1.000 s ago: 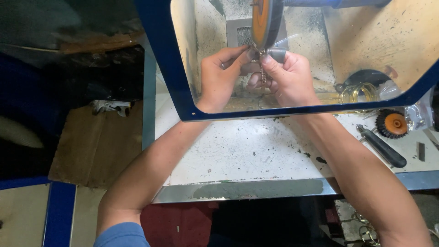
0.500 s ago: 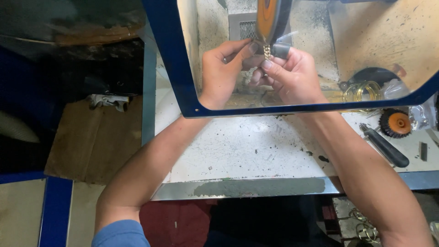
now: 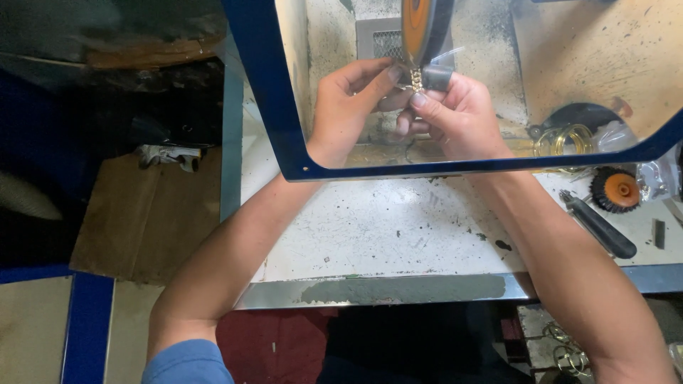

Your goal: Polishing a gold chain and other jewelry items using a bench-top polishing machine.

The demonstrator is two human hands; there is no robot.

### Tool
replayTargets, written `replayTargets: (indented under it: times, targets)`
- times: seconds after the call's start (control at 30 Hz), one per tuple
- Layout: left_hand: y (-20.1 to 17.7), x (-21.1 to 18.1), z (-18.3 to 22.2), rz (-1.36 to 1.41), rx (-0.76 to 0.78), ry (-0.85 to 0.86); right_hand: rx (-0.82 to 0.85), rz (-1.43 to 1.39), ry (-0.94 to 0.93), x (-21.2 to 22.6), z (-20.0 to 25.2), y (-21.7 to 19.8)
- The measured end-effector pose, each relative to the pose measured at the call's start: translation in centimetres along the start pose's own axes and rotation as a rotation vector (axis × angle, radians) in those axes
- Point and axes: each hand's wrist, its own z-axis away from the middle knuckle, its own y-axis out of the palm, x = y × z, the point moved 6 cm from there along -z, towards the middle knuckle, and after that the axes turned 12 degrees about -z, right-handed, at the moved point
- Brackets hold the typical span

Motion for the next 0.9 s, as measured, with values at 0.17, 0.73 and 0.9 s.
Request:
replayTargets:
  times: [0.17,0.73,0.9]
  targets:
    - [0.0,0.8,-0.1,-0.022,0.024,-0.221,0.034,0.121,0.160,-0.7,-0.2,-0.4]
    - [-1.2,0.9,-0.2,-0.231,-0.119,-0.067,-0.159,1.020,0.047,2.1,-0.3,-1.3]
    - [-0.8,1.4,-0.5,-0.331,-0.057,0.069,-0.258,1.284,-0.297,3.2,-0.4,-5.4]
